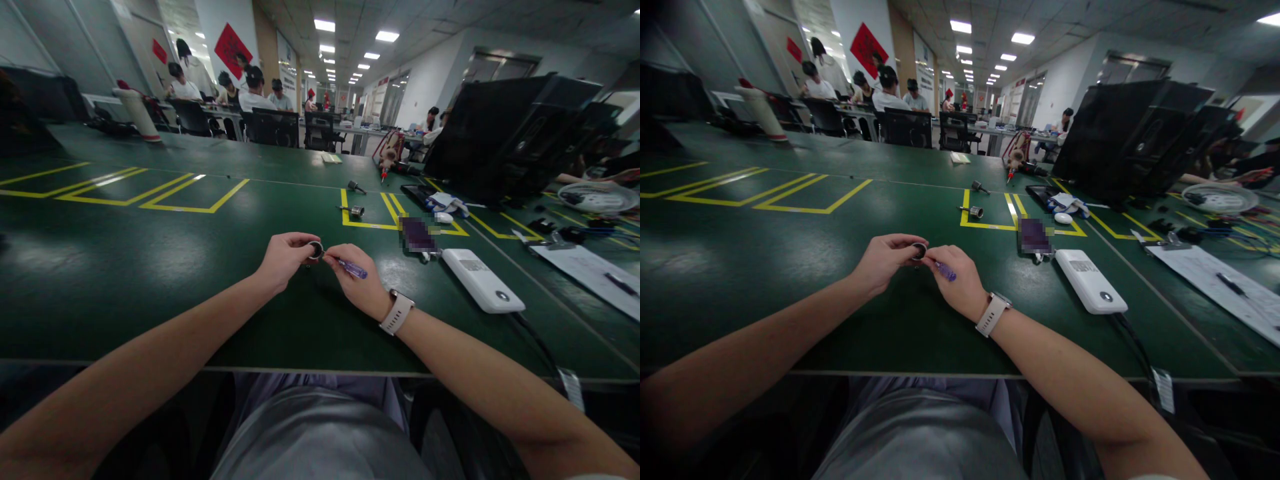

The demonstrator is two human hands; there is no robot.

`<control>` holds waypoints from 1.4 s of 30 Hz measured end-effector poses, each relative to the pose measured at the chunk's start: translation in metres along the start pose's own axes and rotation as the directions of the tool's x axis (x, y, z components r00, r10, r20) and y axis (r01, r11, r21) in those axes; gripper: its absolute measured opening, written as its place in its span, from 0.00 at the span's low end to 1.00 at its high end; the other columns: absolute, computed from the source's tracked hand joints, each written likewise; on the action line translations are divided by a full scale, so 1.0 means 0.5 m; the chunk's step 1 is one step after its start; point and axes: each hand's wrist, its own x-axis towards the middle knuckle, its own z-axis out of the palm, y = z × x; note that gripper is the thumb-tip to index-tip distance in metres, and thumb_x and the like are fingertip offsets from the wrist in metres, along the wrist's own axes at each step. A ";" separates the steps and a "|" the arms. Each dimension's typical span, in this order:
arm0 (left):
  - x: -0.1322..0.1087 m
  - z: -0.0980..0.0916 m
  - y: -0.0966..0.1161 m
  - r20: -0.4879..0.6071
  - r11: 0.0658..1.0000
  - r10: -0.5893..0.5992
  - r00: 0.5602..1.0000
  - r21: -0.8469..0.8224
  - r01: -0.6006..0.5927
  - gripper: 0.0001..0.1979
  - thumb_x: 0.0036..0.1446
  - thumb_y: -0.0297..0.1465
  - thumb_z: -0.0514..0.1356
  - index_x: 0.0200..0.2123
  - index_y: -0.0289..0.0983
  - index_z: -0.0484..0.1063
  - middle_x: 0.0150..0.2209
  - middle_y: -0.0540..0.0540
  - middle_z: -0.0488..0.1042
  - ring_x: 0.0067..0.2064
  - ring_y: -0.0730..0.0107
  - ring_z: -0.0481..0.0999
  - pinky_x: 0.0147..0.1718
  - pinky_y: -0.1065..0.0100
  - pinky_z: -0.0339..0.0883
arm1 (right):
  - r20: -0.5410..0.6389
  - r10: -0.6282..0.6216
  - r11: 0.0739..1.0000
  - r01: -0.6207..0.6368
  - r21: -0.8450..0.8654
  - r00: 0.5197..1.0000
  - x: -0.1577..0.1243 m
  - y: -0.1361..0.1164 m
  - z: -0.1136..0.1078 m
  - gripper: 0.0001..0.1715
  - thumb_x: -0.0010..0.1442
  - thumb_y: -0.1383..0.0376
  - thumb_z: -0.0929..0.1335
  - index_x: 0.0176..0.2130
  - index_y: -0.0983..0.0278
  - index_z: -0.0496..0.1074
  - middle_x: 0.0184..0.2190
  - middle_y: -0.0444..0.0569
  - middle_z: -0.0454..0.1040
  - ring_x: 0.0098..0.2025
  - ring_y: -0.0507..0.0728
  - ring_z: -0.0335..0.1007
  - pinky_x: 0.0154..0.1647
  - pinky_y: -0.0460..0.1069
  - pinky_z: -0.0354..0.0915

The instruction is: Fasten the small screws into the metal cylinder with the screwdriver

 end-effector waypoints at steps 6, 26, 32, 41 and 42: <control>0.005 -0.001 -0.002 -0.018 1.000 0.002 1.000 0.000 -0.002 0.08 0.41 0.24 0.64 0.30 0.31 0.76 0.28 0.45 0.77 0.28 0.70 0.75 0.30 0.67 0.71 | -0.001 0.055 0.997 -0.055 0.057 0.999 0.000 -0.005 -0.001 0.06 0.62 0.65 0.63 0.35 0.61 0.70 0.34 0.48 0.73 0.37 0.55 0.68 0.40 0.51 0.64; 0.032 -0.021 0.019 -0.183 0.964 -0.079 0.980 -0.265 0.028 0.12 0.42 0.15 0.61 0.31 0.32 0.67 0.31 0.46 0.73 0.34 0.70 0.76 0.38 0.67 0.72 | 0.268 0.417 0.841 -0.481 0.250 0.869 0.009 0.027 0.022 0.09 0.61 0.61 0.63 0.34 0.63 0.70 0.31 0.45 0.74 0.35 0.53 0.70 0.39 0.50 0.65; 0.030 -0.023 0.020 -0.145 0.969 -0.057 0.988 -0.248 0.019 0.10 0.43 0.16 0.61 0.31 0.31 0.71 0.31 0.45 0.75 0.34 0.70 0.76 0.37 0.68 0.72 | 0.271 0.449 0.856 -0.497 0.142 0.851 0.016 0.012 0.007 0.10 0.60 0.63 0.63 0.31 0.64 0.70 0.26 0.45 0.74 0.30 0.53 0.70 0.33 0.48 0.62; 0.031 -0.022 0.018 -0.126 0.964 -0.086 0.988 -0.261 0.051 0.08 0.43 0.17 0.61 0.29 0.30 0.72 0.30 0.44 0.75 0.34 0.69 0.76 0.36 0.68 0.71 | 0.223 0.414 0.870 -0.455 0.189 0.883 0.010 0.011 0.015 0.11 0.62 0.62 0.62 0.31 0.64 0.69 0.25 0.44 0.74 0.29 0.53 0.71 0.34 0.48 0.63; 0.031 -0.022 0.018 -0.127 0.965 -0.086 0.988 -0.258 0.051 0.08 0.43 0.17 0.61 0.29 0.30 0.72 0.30 0.44 0.75 0.34 0.69 0.76 0.36 0.68 0.71 | 0.202 0.402 0.864 -0.443 0.240 0.893 0.008 0.012 0.016 0.11 0.62 0.61 0.63 0.31 0.64 0.69 0.25 0.45 0.74 0.30 0.53 0.71 0.35 0.48 0.63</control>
